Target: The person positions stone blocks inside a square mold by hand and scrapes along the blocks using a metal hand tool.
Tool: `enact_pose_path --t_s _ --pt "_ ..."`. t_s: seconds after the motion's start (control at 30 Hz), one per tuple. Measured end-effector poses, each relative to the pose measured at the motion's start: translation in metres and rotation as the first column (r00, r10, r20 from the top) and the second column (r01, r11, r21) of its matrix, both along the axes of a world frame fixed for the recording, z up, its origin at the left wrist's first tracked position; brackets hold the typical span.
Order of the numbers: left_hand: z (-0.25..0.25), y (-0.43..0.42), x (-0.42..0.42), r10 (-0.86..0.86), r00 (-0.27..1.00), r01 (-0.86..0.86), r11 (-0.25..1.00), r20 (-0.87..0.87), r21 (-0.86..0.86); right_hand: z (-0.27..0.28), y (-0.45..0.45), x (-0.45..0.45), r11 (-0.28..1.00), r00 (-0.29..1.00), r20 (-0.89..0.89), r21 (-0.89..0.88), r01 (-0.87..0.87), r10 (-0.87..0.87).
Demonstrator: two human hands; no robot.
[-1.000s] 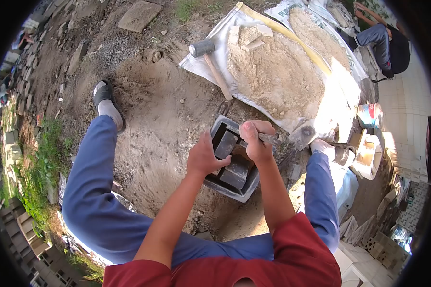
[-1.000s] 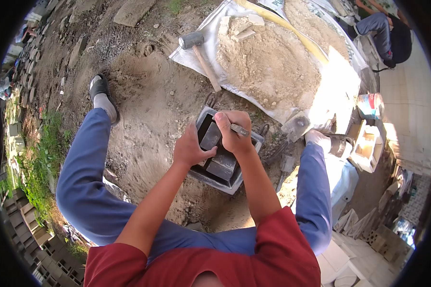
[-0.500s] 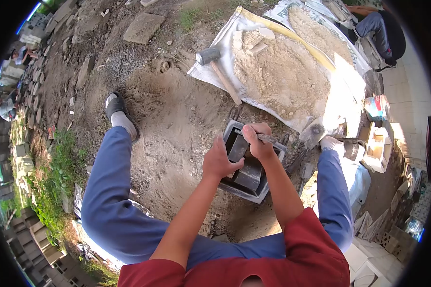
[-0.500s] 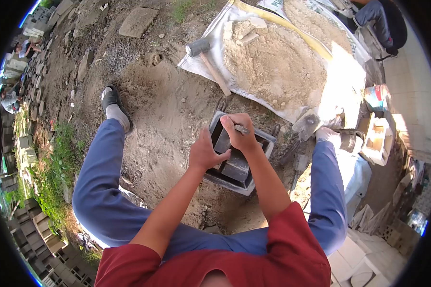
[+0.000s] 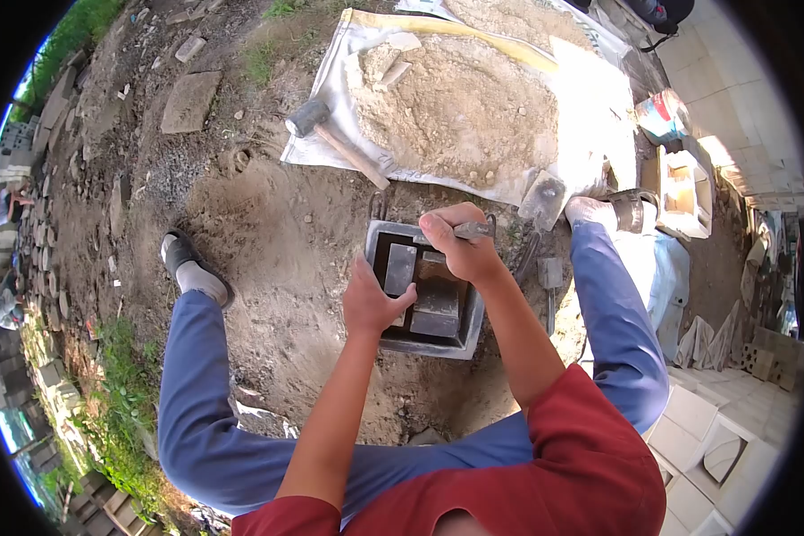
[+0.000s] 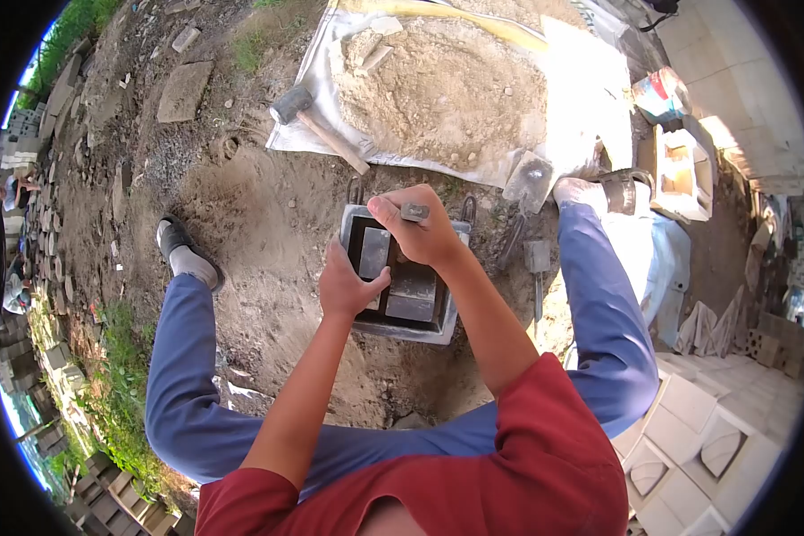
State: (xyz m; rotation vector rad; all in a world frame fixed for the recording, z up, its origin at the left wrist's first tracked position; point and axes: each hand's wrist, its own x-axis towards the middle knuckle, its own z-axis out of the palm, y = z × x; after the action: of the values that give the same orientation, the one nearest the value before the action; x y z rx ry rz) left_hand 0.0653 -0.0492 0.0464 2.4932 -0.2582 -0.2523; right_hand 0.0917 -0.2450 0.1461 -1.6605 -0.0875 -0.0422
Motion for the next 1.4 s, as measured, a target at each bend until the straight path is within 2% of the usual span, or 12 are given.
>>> enact_pose_path --t_s 0.17,0.27,0.37,0.5,0.57,0.63,0.7,0.93,1.07,1.2,1.3,1.4 --pt "0.006 0.000 -0.003 -0.003 1.000 0.004 1.000 -0.020 0.023 -0.060 0.002 0.001 0.973 0.979 -0.004 0.108 0.205 -0.206" --pt "0.004 -0.002 -0.001 -0.001 1.000 0.001 1.000 -0.032 0.024 0.000 -0.004 0.000 0.998 0.998 -0.050 -0.048 0.046 -0.048" --pt "-0.001 0.002 -0.005 0.003 1.000 -0.002 1.000 -0.022 0.030 0.007 -0.001 -0.003 0.998 0.999 -0.031 0.051 0.043 -0.041" --pt "0.004 0.000 -0.001 -0.003 1.000 0.003 1.000 -0.029 -0.011 -0.028 0.012 0.005 0.996 0.997 0.034 -0.048 0.069 -0.068" --pt "0.004 0.003 -0.007 -0.006 0.999 0.006 1.000 -0.035 -0.002 -0.030 0.009 -0.001 0.979 0.981 -0.034 -0.091 0.185 -0.188" --pt "0.004 0.002 0.001 0.024 1.000 -0.024 1.000 -0.017 0.008 0.007 -0.002 0.003 0.996 0.998 -0.048 0.080 0.030 -0.026" --pt "0.005 0.002 0.000 0.010 0.999 -0.010 1.000 -0.030 0.008 0.003 0.006 0.000 0.992 0.997 -0.046 0.107 0.061 -0.057" --pt "0.001 0.005 0.004 0.000 0.998 0.000 1.000 -0.064 -0.001 -0.017 0.022 0.027 0.998 0.995 -0.095 0.056 0.031 -0.026" --pt "0.003 0.010 0.000 -0.010 0.992 0.015 0.999 -0.126 0.039 -0.050 0.036 0.026 0.994 0.993 0.100 -0.092 -0.051 0.061" --pt "0.004 0.009 0.001 0.000 0.993 0.002 1.000 -0.117 0.014 -0.017 0.039 0.030 1.000 0.996 -0.089 0.008 0.007 -0.006" --pt "-0.003 0.009 -0.001 -0.004 0.998 0.006 1.000 -0.060 0.025 0.004 0.039 0.021 0.998 0.997 0.078 -0.066 0.005 0.000" --pt "0.006 0.009 -0.001 0.010 0.999 -0.011 1.000 -0.044 -0.004 -0.035 0.041 0.023 0.999 1.000 0.027 -0.043 -0.006 0.007"
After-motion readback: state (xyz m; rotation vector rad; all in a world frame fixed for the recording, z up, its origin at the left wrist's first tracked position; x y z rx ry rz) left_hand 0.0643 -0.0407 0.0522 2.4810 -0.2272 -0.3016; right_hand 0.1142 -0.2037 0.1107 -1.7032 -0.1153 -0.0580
